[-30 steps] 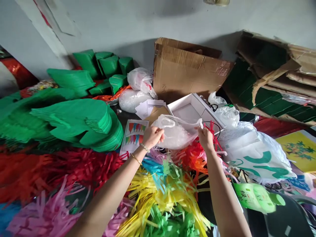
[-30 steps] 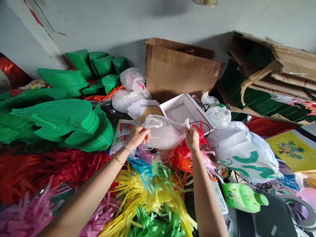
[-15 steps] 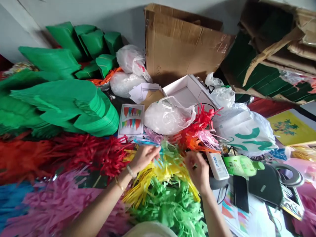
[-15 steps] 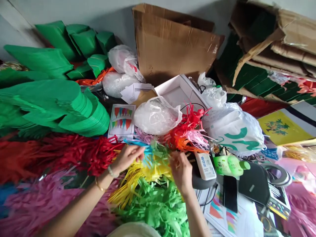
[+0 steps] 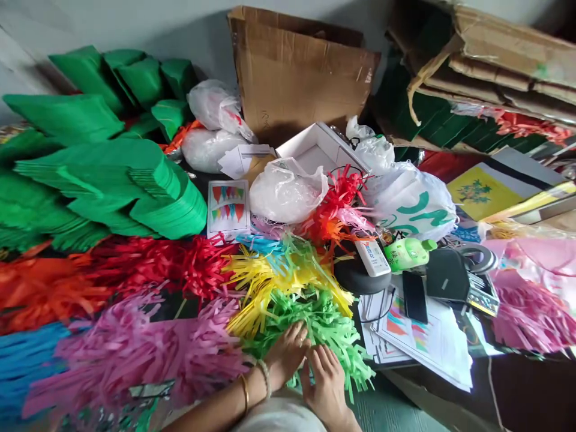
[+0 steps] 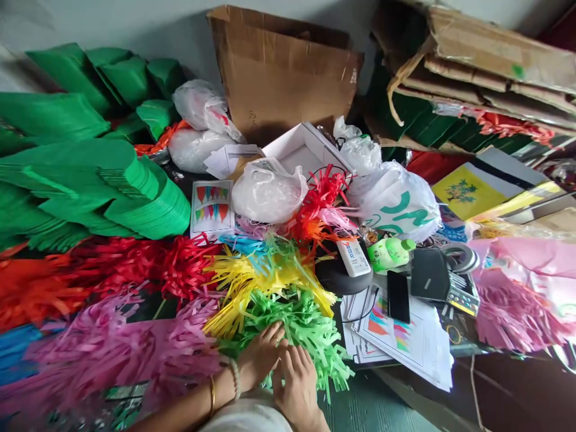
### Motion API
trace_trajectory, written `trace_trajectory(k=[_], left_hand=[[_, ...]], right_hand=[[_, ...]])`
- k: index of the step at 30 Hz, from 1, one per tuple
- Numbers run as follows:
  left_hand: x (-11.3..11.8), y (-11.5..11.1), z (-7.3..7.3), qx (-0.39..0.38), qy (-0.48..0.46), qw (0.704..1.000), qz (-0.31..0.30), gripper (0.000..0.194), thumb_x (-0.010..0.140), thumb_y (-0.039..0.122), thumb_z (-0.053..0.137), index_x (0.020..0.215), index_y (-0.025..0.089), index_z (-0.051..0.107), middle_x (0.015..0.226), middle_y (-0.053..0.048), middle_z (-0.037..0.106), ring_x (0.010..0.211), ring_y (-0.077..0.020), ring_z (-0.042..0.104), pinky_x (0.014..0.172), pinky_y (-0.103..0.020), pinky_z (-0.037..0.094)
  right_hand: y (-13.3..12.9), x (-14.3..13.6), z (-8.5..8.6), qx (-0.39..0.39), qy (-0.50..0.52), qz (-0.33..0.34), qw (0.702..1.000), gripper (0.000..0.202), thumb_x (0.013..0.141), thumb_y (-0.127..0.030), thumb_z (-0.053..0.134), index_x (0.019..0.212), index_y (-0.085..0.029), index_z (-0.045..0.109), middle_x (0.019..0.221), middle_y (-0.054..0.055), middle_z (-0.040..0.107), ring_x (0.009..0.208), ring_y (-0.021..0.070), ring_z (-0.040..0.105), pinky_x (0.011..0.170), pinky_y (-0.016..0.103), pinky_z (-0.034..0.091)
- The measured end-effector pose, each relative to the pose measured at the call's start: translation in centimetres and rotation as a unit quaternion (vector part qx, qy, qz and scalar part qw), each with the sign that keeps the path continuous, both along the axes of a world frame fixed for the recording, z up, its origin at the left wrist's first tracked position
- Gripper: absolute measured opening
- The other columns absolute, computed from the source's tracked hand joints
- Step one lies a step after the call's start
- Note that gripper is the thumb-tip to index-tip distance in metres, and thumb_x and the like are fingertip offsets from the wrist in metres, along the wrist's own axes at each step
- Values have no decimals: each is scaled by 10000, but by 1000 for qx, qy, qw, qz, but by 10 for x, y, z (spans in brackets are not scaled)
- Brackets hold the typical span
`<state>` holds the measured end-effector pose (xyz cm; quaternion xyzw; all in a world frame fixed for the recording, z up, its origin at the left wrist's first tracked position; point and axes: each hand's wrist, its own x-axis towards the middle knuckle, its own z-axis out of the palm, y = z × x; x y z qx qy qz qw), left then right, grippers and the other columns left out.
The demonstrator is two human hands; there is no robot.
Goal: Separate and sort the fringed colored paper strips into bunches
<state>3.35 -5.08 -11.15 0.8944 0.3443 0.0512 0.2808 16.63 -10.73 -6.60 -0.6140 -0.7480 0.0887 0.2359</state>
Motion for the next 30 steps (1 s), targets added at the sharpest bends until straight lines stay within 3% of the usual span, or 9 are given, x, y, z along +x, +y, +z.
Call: trace_trajectory(k=[4, 10, 13, 15, 18, 21, 23, 25, 30], left_hand=[[-5, -3, -21, 128, 57, 984, 106, 515, 842, 5, 431, 1345, 98, 487, 1407, -208, 510, 1322, -354, 462, 1049, -542, 429], [-4, 3, -25, 116, -39, 973, 197, 691, 880, 92, 426, 1514, 120, 152, 1420, -217, 481, 1297, -330, 496, 1017, -517, 473], [-3, -4, -25, 119, -47, 967, 218, 654, 871, 90, 434, 1489, 114, 221, 1420, -222, 463, 1312, -354, 472, 992, -517, 495], [-2, -8, -25, 118, -47, 967, 222, 597, 859, 72, 432, 1443, 114, 317, 1404, -214, 477, 1308, -349, 476, 991, -504, 500], [-1, -9, -27, 131, -34, 970, 201, 564, 853, 78, 434, 1412, 126, 378, 1374, -198, 518, 1287, -330, 503, 1019, -514, 478], [0, -7, -30, 150, -29, 970, 188, 625, 854, 46, 394, 1468, 108, 295, 1354, -205, 549, 1264, -311, 535, 1030, -501, 473], [0, -7, -31, 154, -26, 967, 199, 700, 837, -18, 338, 1511, 99, 192, 1384, -219, 526, 1279, -300, 527, 1032, -479, 475], [0, -8, -29, 155, -22, 964, 216, 780, 812, -66, 312, 1538, 105, 83, 1446, -237, 457, 1313, -307, 492, 1025, -467, 482], [-3, -13, -16, 65, -94, 949, 293, 825, 869, 3, 387, 1549, 264, -1, 1583, -186, 235, 1317, -342, 482, 835, -386, 598]], right_hand=[[16, 2, -18, -1, -82, 15, 997, 352, 813, -53, 427, 1092, -135, 626, 1047, 130, 652, 979, 277, 591, 898, 440, 491], [32, 9, -18, -49, -163, -37, 985, 468, 869, -87, 469, 1323, -155, 558, 1293, 135, 606, 1089, 326, 543, 904, 481, 480], [24, 9, -10, -34, -161, -77, 983, 410, 899, -167, 502, 1300, -166, 586, 1318, 109, 602, 1258, 394, 425, 1037, 597, 339], [16, 8, -5, -37, -159, -85, 983, 365, 909, -188, 507, 1256, -181, 621, 1317, 100, 605, 1287, 396, 401, 1057, 602, 309], [5, 4, -3, -79, -156, -62, 983, 341, 914, -159, 490, 1216, -186, 645, 1236, 116, 649, 1177, 353, 511, 948, 522, 436], [3, -5, -12, -117, -151, -6, 982, 447, 844, -37, 467, 1245, -155, 625, 1223, 139, 653, 1062, 296, 587, 850, 425, 510], [7, -10, -21, -129, -145, 12, 981, 565, 782, 22, 444, 1308, -139, 577, 1333, 159, 586, 1072, 275, 601, 846, 385, 527], [13, -12, -30, -139, -128, -13, 982, 652, 765, 38, 416, 1392, -125, 489, 1421, 184, 501, 1095, 267, 608, 842, 365, 535], [17, 0, -35, -144, 89, -122, 978, 674, 925, -133, 366, 1553, -174, 125, 1489, 195, 405, 1016, 242, 654, 723, 329, 559]])
